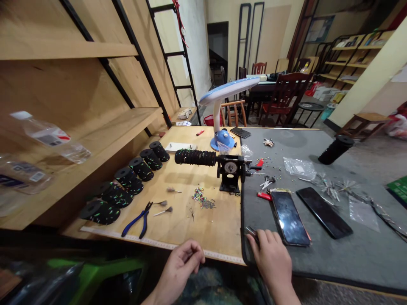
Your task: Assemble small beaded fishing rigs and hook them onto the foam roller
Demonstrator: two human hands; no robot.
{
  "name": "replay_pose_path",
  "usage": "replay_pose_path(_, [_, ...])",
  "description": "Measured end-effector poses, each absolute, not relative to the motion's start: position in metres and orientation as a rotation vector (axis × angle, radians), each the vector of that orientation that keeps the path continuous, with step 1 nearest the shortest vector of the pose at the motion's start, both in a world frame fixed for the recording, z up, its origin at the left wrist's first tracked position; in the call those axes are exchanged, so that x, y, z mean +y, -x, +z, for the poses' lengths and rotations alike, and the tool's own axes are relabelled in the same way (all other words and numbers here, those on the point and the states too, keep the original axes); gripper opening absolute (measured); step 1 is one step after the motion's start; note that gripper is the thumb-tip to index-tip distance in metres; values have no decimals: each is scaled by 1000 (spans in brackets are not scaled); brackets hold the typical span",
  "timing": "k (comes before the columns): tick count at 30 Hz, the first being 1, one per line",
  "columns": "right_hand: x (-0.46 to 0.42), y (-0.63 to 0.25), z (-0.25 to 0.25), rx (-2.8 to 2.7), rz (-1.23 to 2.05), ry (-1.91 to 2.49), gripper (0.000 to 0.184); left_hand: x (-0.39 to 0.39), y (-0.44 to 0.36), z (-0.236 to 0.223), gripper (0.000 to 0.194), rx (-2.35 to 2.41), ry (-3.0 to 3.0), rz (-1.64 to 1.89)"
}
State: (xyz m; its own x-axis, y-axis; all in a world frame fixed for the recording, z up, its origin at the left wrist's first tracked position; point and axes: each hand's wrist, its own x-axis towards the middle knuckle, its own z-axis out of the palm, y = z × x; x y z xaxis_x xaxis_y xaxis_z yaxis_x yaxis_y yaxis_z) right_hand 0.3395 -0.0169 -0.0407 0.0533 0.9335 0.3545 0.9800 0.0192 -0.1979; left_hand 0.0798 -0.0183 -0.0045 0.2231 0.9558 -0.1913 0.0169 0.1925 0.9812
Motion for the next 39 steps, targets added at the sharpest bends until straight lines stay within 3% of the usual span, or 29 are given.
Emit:
replay_pose_path(3, [-13,-329,-27,-1872,-86,1725,28,-21,-77,-1,25,1150,-1243,1000])
replay_pose_path(5, [-13,-301,-14,-1849,197,1472,27,-22,-73,1,23,1183,-1303,1091])
replay_pose_path(8, [-13,-248,7,-1839,771,1121,41,-22,-65,2,20,1243,-1343,1214])
replay_pose_path(13, [-2,-190,16,-1810,1221,918,32,-20,-51,-5,24,1307,-1051,1371])
replay_pose_path(16, [7,-180,2,-1878,1160,998,18,-20,-45,-16,29,1268,-684,1423])
replay_pose_path(22, [15,-165,-24,-2273,785,1125,26,-20,-24,-34,37,1294,-413,1480])
replay_pose_path(30, [26,-141,-33,-2506,679,1193,23,-32,32,-41,30,1672,-753,1576])
replay_pose_path(39, [34,-125,-34,-2572,643,1225,19,-53,26,-47,11,1651,-1423,1422])
